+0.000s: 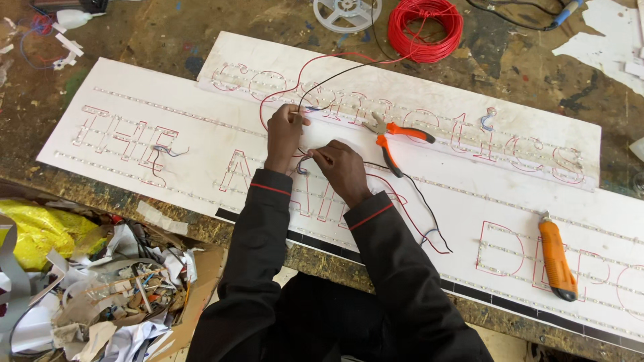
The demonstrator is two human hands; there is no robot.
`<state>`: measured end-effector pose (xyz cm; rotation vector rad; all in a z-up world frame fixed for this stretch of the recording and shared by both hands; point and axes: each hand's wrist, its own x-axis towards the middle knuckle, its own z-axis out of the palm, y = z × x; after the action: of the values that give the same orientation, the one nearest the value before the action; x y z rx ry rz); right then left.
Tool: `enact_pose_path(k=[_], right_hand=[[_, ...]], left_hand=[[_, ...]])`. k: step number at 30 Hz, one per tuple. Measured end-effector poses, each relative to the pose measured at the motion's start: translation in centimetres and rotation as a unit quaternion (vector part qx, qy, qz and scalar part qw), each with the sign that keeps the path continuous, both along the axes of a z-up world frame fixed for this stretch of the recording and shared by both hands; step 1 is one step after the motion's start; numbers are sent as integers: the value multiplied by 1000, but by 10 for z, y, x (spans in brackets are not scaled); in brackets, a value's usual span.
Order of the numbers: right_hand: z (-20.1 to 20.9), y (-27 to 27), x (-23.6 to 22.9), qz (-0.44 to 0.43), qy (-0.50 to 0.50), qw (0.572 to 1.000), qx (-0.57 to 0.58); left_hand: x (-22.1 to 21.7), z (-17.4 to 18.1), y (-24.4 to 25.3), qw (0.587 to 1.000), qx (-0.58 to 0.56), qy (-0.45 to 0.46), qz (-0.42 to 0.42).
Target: The person twists red and black wires together by hand on a white board with letter outlines. They use pliers to strip wire ends and secure connections, then arrange the wires along the letter shapes.
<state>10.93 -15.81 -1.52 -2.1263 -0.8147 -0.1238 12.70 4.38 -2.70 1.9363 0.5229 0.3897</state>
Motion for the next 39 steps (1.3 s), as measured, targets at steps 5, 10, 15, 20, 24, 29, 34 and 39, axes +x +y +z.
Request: enact_pose_path(k=[5, 10, 15, 20, 24, 29, 34, 39], right_hand=[[3, -13, 17, -46, -79, 995, 47], [30, -80, 49, -167, -110, 972, -121], [-3, -119, 79, -222, 14, 953, -205], [-4, -108, 73, -270, -31, 945, -180], [1, -110, 74, -295, -30, 951, -89], [50, -109, 58, -185, 194, 936, 229], [107, -78, 34, 56, 588, 656, 470], [97, -36, 37, 121, 640, 730, 210]], left_hand=[[-3, 4, 4, 999, -36, 6, -25], [1, -8, 9, 999, -38, 3, -31], [7, -19, 14, 993, -119, -18, -21], [14, -31, 18, 989, -140, -38, -24], [21, -53, 27, 992, -118, -39, -14], [10, -23, 16, 988, -146, -50, -20], [-4, -3, 10, 976, -178, -118, -43], [-6, -15, 13, 985, -129, -95, -63]])
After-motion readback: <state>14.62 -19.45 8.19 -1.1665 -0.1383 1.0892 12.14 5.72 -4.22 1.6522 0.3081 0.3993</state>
